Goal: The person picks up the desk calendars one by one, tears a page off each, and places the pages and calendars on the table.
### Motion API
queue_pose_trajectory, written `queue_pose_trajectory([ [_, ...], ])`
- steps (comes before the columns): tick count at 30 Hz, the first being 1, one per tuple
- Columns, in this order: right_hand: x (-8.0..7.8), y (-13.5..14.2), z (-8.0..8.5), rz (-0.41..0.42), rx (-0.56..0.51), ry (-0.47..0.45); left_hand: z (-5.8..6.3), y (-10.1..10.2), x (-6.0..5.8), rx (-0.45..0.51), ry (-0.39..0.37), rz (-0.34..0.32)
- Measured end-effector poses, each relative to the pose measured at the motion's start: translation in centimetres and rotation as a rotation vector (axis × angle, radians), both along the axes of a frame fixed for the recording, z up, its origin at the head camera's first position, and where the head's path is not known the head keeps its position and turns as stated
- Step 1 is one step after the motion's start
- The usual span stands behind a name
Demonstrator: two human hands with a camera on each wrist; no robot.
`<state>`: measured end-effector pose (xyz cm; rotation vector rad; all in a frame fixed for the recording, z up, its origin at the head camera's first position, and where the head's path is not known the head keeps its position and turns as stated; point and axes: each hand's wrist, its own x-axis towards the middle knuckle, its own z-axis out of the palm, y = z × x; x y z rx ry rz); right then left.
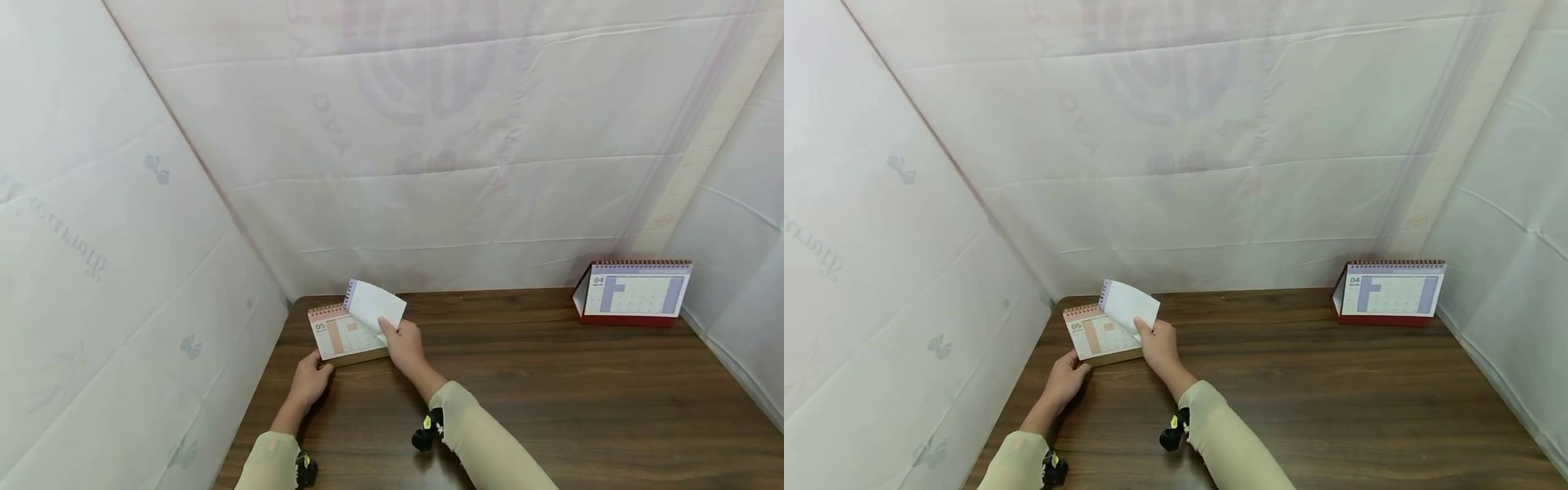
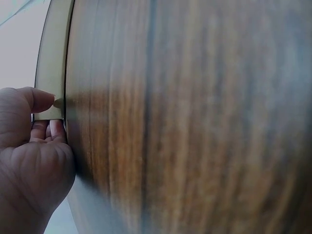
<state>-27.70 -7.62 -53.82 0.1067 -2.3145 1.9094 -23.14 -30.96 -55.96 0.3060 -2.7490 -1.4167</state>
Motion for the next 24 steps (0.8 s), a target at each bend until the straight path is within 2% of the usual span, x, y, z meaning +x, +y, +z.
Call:
queue_pose_trajectory([
  [3, 0.2, 0.2, 0.1, 0.045, 0.038, 0.033, -0.2, 0.0, 0.0, 0.003, 0.007, -0.002],
  [6, 0.5, 0.7, 0.2, 0.123, 0.139, 0.142, -0.4, 0.0, -0.1, 0.009, 0.017, -0.004],
  [9, 0.5, 1.2, 0.0, 0.173, 0.351, 0.361, -0.6, 0.0, -0.1, 0.025, 0.026, 0.003],
  [13, 0.5, 1.5, -0.3, 0.109, 0.635, 0.667, -0.6, -0.1, -0.2, 0.041, 0.035, -0.009],
  [15, 0.4, 1.7, -0.5, 0.079, 0.721, 0.763, -0.5, -0.1, -0.2, 0.040, 0.035, -0.013],
  [20, 0.2, 1.8, -1.0, 0.062, 0.800, 0.896, -0.5, -0.3, -0.1, 0.028, 0.034, -0.007],
  [24, 0.0, 1.7, -1.3, 0.030, 0.729, 0.953, -0.5, -0.4, -0.2, 0.027, 0.039, -0.011],
])
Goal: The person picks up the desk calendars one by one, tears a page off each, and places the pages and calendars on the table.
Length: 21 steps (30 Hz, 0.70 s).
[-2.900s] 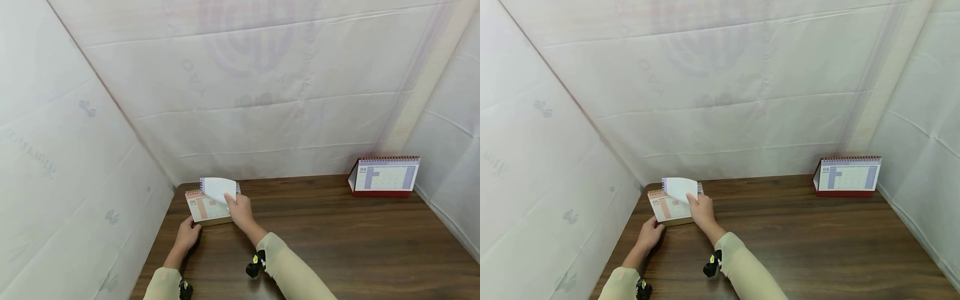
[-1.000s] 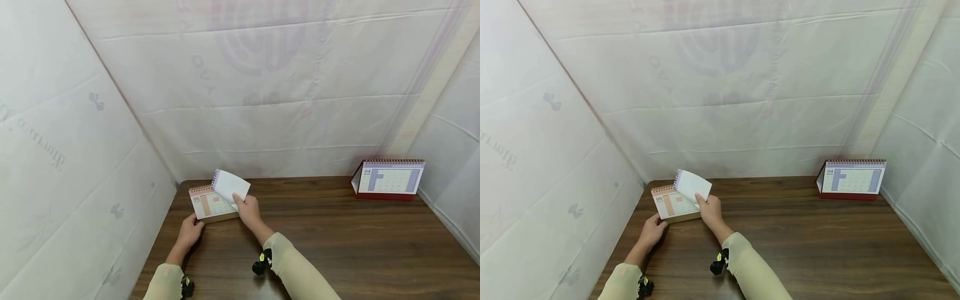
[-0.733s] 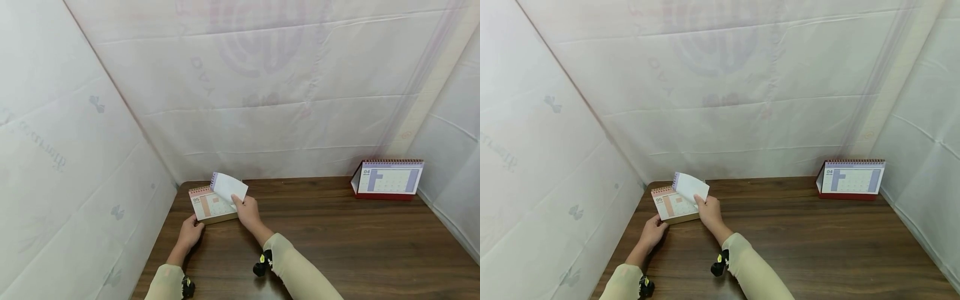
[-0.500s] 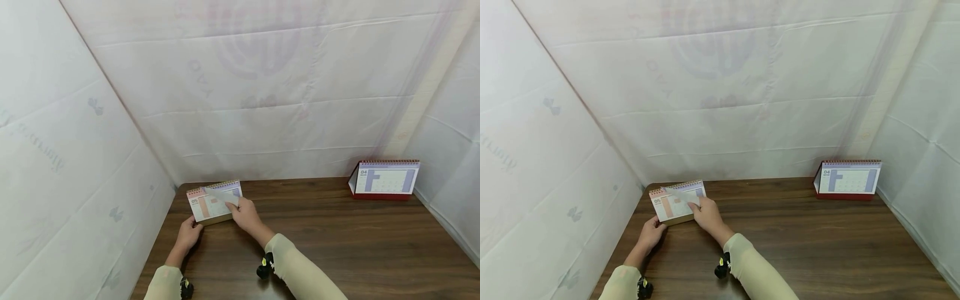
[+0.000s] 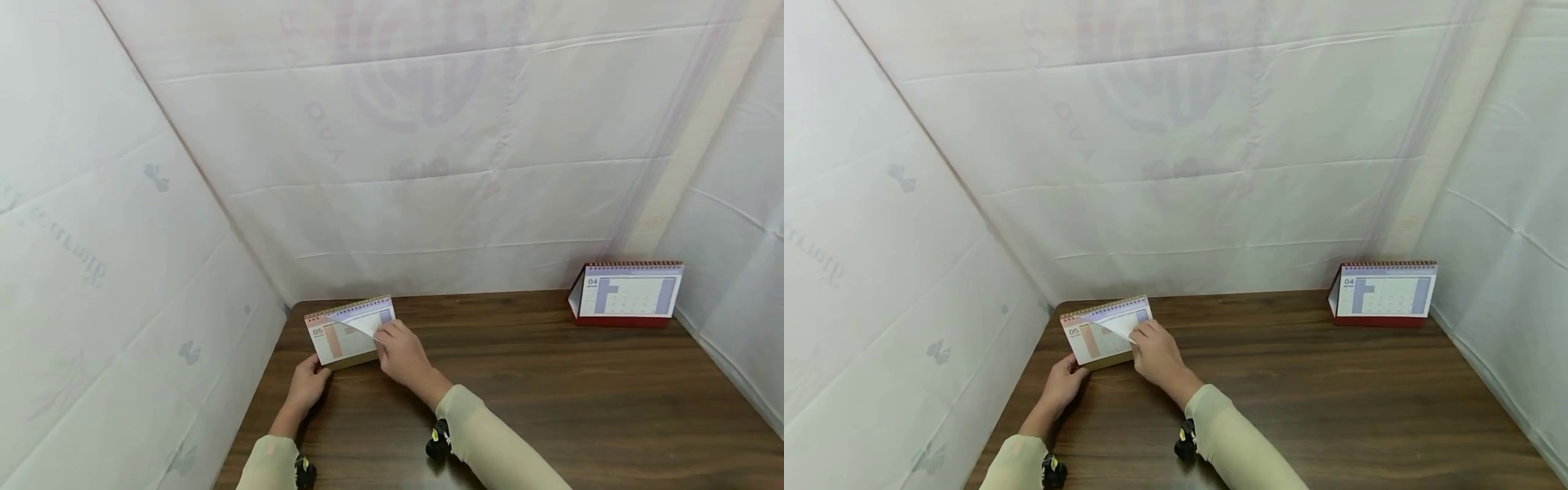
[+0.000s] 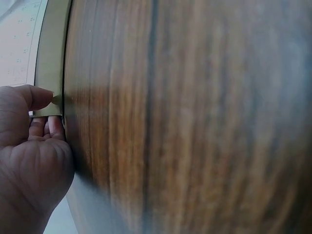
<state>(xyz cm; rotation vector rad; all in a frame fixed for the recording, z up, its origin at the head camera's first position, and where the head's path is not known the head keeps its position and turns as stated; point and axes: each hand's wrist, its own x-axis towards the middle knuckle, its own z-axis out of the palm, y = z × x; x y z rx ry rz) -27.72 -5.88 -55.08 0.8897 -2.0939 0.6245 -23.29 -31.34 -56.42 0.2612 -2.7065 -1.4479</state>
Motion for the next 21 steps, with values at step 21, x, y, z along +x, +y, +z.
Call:
queue_pose_trajectory([
  [21, 0.0, 0.5, 1.0, 0.053, -0.547, -0.696, 0.2, 0.2, 0.0, 0.007, -0.039, 0.009],
])
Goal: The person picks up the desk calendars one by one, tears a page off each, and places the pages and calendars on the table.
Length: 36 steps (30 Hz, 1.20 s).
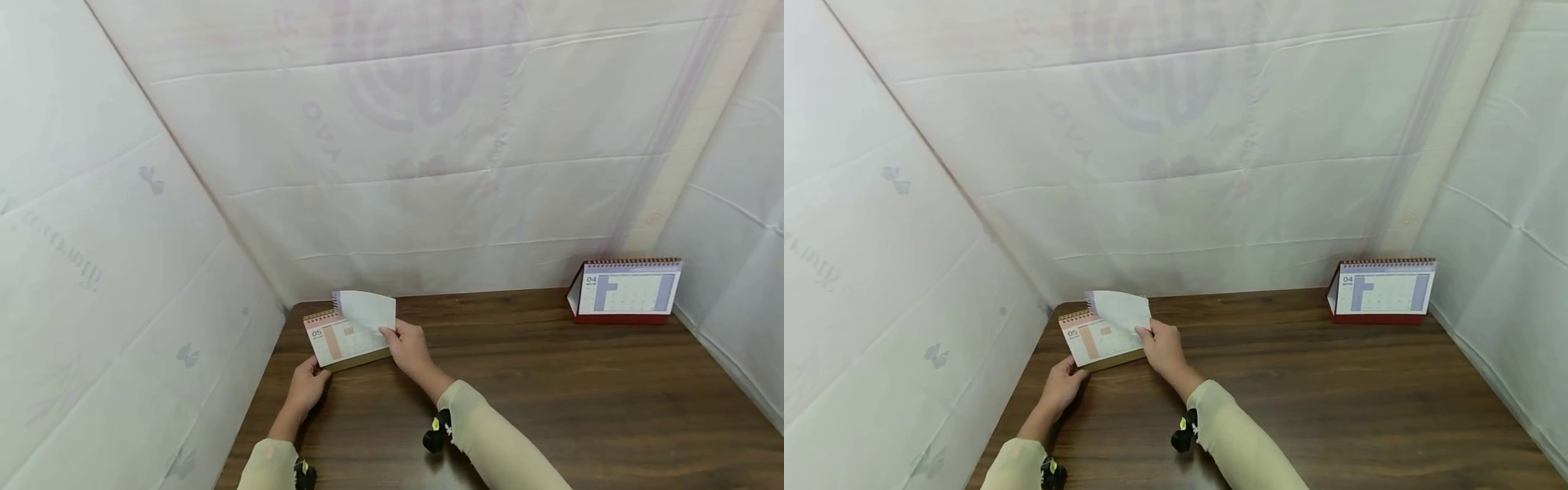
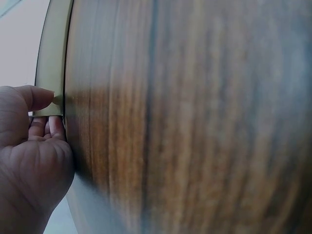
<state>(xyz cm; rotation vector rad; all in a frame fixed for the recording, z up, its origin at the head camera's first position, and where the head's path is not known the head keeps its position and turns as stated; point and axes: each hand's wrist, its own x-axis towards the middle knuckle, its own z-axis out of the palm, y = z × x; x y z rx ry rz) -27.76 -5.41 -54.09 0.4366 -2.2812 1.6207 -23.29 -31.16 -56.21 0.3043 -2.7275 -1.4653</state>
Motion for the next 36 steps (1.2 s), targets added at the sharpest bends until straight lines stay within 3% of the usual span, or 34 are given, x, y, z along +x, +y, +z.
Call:
queue_pose_trajectory([
  [19, -0.8, -0.2, -1.0, -0.010, -0.183, -0.261, 0.1, -0.1, 0.4, -0.022, 0.012, -0.026],
  [27, -0.9, -0.3, -1.0, -0.037, -0.177, -0.289, 0.2, -0.2, 0.2, -0.023, 0.017, -0.019],
  [36, -0.9, -0.4, -1.2, -0.007, -0.286, -0.362, 0.0, -0.2, 0.2, -0.026, 0.013, -0.009],
])
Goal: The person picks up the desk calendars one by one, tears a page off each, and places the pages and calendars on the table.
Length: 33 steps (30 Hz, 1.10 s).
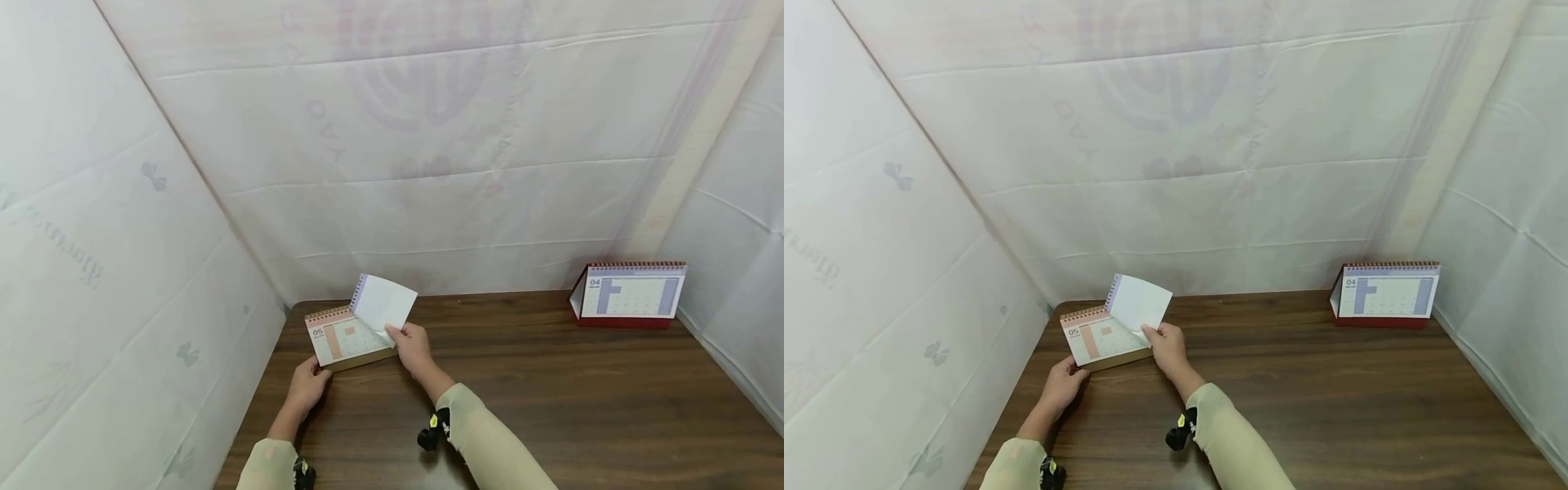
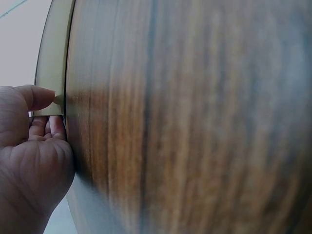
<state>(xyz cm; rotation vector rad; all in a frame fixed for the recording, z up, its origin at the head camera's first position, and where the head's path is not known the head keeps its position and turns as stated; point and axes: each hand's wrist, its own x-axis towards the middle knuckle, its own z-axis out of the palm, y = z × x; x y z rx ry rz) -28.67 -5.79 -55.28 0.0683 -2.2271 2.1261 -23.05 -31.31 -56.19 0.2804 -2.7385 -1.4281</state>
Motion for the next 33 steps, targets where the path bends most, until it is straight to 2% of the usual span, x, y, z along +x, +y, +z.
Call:
queue_pose_trajectory([
  [18, -0.1, -0.3, -0.4, 0.004, -0.106, -0.039, -0.1, 0.0, 0.1, 0.008, 0.002, 0.001],
  [33, 0.0, -1.0, -0.6, -0.004, -0.282, -0.096, -0.2, 0.1, 0.3, 0.010, 0.006, -0.001],
])
